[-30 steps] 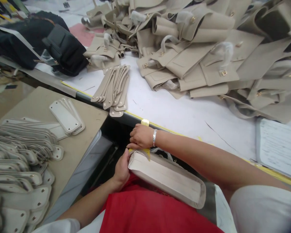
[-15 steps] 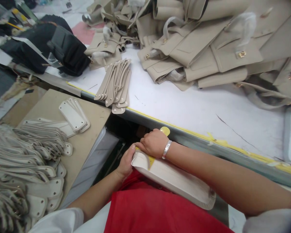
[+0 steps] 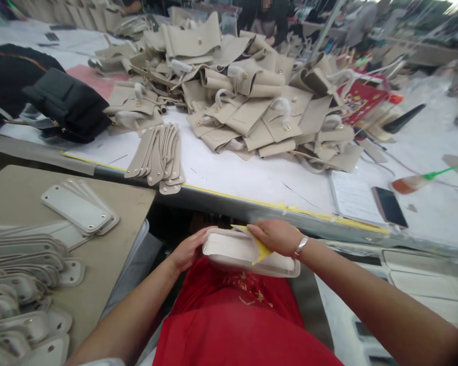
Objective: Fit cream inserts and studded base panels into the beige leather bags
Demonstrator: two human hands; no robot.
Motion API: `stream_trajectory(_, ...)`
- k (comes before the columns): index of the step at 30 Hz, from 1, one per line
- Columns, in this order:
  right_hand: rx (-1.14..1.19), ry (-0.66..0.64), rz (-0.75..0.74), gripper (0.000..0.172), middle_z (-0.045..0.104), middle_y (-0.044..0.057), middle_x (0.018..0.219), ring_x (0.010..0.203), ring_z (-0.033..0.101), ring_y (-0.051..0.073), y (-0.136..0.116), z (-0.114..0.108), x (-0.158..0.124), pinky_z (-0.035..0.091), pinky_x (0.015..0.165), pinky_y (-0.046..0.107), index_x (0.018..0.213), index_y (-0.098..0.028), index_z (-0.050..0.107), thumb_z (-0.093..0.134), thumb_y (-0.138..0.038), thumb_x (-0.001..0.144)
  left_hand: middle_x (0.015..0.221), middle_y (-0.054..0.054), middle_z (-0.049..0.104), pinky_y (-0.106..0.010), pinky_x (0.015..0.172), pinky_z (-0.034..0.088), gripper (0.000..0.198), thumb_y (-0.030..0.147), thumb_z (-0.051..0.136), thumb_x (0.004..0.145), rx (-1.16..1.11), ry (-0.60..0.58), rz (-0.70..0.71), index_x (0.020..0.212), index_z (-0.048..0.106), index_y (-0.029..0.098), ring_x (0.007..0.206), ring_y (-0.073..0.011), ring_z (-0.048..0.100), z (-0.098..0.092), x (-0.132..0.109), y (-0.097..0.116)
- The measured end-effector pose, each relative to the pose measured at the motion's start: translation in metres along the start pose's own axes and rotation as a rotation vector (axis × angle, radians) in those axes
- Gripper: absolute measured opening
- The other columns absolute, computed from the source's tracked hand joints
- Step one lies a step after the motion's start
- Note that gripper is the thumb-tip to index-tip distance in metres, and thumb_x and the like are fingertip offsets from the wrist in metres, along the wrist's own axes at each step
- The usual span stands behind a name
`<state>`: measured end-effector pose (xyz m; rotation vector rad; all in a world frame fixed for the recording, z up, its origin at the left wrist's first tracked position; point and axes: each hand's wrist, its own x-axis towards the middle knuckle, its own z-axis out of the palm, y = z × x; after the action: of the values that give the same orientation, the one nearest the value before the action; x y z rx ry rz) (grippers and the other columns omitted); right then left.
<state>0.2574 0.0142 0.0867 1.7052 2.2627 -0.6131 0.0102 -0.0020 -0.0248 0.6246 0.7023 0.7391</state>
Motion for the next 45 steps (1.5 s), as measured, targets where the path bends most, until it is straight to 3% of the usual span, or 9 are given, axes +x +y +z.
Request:
stream_trajectory(6, 0.574, -0.151, -0.069, 0.038, 0.061, 0.003, 0.079, 0.065, 0.051, 0.012, -0.011, 0.002, -0.052, 0.036, 0.056, 0.021, 0.085, -0.014, 0.058, 0.044, -0.05, 0.083, 0.122, -0.011, 0.056, -0.039, 0.099, 0.032, 0.049, 0.039, 0.058, 0.078, 0.232, 0.086, 0.067, 0.12, 0.053, 0.015, 0.113, -0.0267, 0.049, 0.003, 0.003, 0.0)
stream_trajectory(10, 0.637, 0.035, -0.081, 0.031, 0.057, 0.0, 0.07, 0.062, 0.047, 0.011, -0.042, 0.025, -0.073, 0.033, 0.055, 0.021, 0.074, -0.014, 0.058, 0.048, -0.042, 0.082, 0.119, -0.009, 0.059, -0.035, 0.097, 0.035, 0.049, 0.044, 0.06, 0.074, 0.509, 0.142, 0.107, 0.115, 0.058, 0.016, 0.113, -0.0254, 0.049, -0.001, 0.003, 0.009)
stream_trajectory(13, 0.561, 0.151, -0.075, 0.027, 0.056, 0.0, 0.066, 0.06, 0.046, 0.01, -0.066, 0.045, -0.081, 0.031, 0.056, 0.021, 0.069, -0.015, 0.059, 0.049, -0.036, 0.082, 0.1, -0.007, 0.066, -0.029, 0.075, 0.046, 0.049, 0.047, 0.059, 0.074, 0.619, 0.113, -0.037, 0.115, 0.059, 0.02, 0.086, -0.0203, 0.061, -0.004, -0.01, 0.023)
stream_trajectory(17, 0.651, 0.187, -0.064, 0.024, 0.062, 0.001, 0.073, 0.065, 0.05, 0.011, -0.083, 0.07, -0.082, 0.033, 0.059, 0.021, 0.08, -0.017, 0.062, 0.045, -0.033, 0.085, 0.095, -0.007, 0.065, -0.022, 0.05, 0.044, 0.055, 0.056, 0.044, 0.081, 0.321, 0.004, -0.217, 0.127, 0.045, 0.026, 0.056, -0.0118, 0.06, 0.006, -0.031, 0.03)
stream_trajectory(20, 0.664, 0.202, -0.06, 0.026, 0.061, 0.001, 0.073, 0.063, 0.05, 0.011, -0.084, 0.086, -0.076, 0.032, 0.058, 0.021, 0.078, -0.016, 0.061, 0.046, -0.035, 0.085, 0.111, -0.01, 0.06, -0.028, 0.06, 0.049, 0.059, 0.062, 0.034, 0.083, 0.114, -0.073, -0.196, 0.13, 0.041, 0.027, 0.067, -0.0153, 0.063, 0.015, -0.033, 0.023)
stream_trajectory(26, 0.73, 0.246, -0.096, 0.028, 0.06, 0.003, 0.072, 0.064, 0.05, 0.012, -0.079, 0.109, -0.053, 0.035, 0.058, 0.022, 0.075, -0.015, 0.06, 0.046, -0.037, 0.085, 0.13, -0.008, 0.049, -0.035, 0.09, 0.043, 0.066, 0.064, 0.033, 0.081, -0.095, -0.015, -0.075, 0.135, 0.032, 0.025, 0.106, -0.0228, 0.055, 0.019, -0.011, -0.002)
stream_trajectory(31, 1.198, -0.003, -0.036, 0.035, 0.062, 0.003, 0.068, 0.051, 0.053, 0.011, -0.085, 0.124, -0.038, 0.04, 0.047, 0.021, 0.09, -0.014, 0.06, 0.045, -0.045, 0.084, 0.133, -0.01, 0.046, -0.041, 0.105, 0.025, 0.07, 0.066, 0.029, 0.081, -0.209, -0.032, -0.041, 0.134, 0.036, 0.02, 0.121, -0.0266, 0.042, 0.015, 0.002, -0.013)
stream_trajectory(38, 1.575, -0.227, 0.131, 0.051, 0.061, 0.001, 0.058, 0.045, 0.055, 0.01, -0.101, 0.129, -0.027, 0.043, 0.042, 0.02, 0.081, -0.013, 0.058, 0.059, -0.061, 0.065, 0.135, -0.011, 0.044, -0.044, 0.101, 0.03, 0.083, 0.077, 0.025, 0.073, -0.237, -0.047, -0.061, 0.135, 0.035, 0.022, 0.121, -0.0302, 0.042, 0.015, -0.003, -0.013)
stream_trajectory(45, 1.83, -0.361, 0.343, 0.039, 0.063, 0.002, 0.055, 0.04, 0.056, 0.009, -0.119, 0.12, -0.015, 0.046, 0.042, 0.018, 0.08, -0.012, 0.056, 0.065, -0.048, 0.068, 0.131, -0.01, 0.048, -0.04, 0.101, 0.031, 0.083, 0.077, 0.025, 0.073, -0.148, 0.008, -0.03, 0.132, 0.039, 0.02, 0.119, -0.0279, 0.044, 0.013, -0.005, -0.012)
